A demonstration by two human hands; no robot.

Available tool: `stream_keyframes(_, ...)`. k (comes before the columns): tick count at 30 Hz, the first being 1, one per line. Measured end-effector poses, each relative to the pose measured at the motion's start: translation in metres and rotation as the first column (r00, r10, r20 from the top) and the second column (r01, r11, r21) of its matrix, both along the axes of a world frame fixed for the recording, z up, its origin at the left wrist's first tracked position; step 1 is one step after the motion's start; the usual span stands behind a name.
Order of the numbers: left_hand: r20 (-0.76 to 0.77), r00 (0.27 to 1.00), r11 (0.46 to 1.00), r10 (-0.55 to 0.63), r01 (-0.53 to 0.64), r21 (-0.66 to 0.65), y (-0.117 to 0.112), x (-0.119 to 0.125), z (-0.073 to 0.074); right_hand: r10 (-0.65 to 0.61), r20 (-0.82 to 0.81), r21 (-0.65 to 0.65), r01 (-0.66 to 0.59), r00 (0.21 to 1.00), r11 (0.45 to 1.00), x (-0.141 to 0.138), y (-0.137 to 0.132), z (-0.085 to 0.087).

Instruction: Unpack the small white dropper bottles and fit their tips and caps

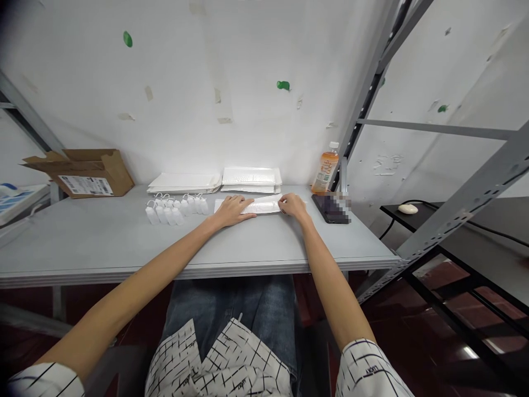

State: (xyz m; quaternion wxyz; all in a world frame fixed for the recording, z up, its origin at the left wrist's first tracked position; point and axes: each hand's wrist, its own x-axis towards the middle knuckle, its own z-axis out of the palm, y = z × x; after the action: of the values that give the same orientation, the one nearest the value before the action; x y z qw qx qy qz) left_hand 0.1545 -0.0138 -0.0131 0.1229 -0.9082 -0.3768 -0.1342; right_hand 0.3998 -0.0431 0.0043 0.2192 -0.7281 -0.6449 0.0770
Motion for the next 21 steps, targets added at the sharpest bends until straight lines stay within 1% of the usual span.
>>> stream_keyframes(4, 0.011, 1.000, 1.000, 0.008, -0.007, -0.011, -0.003, 0.000, 0.003, 0.012, -0.123, -0.027, -0.016, 0.992, 1.000, 0.002, -0.001, 0.001)
stream_keyframes(7, 0.024, 1.000, 1.000, 0.011, -0.011, 0.001, -0.004, 0.000, 0.006, 0.016, -0.265, -0.027, -0.024, 0.964, 0.999, 0.005, 0.000, -0.001)
stream_keyframes(9, 0.012, 1.000, 0.999, 0.007, -0.008, 0.041, -0.004, 0.002, 0.011, -0.022, -0.421, -0.043, 0.004, 0.907, 0.999, 0.007, 0.002, -0.002)
stream_keyframes(11, -0.034, 0.999, 0.994, -0.004, 0.008, 0.105, -0.003, 0.004, 0.019, -0.066, -0.559, -0.074, 0.030, 0.827, 0.997, 0.008, 0.004, -0.003)
stream_keyframes(13, -0.101, 0.995, 0.984, -0.022, 0.039, 0.172, -0.003, 0.006, 0.030, -0.094, -0.631, -0.093, 0.045, 0.770, 0.995, 0.009, 0.006, -0.003)
stream_keyframes(15, -0.165, 0.986, 0.973, -0.037, 0.073, 0.221, -0.003, 0.009, 0.045, -0.104, -0.660, -0.102, 0.048, 0.744, 0.994, 0.009, 0.006, -0.002)
stream_keyframes(18, -0.249, 0.967, 0.962, -0.052, 0.116, 0.249, -0.005, 0.011, 0.073, -0.115, -0.716, -0.133, 0.027, 0.688, 0.991, 0.006, 0.004, 0.002)
stream_keyframes(21, -0.288, 0.954, 0.949, -0.079, 0.160, 0.272, -0.009, 0.011, 0.101, -0.115, -0.756, -0.169, -0.023, 0.645, 0.985, 0.002, 0.001, 0.006)
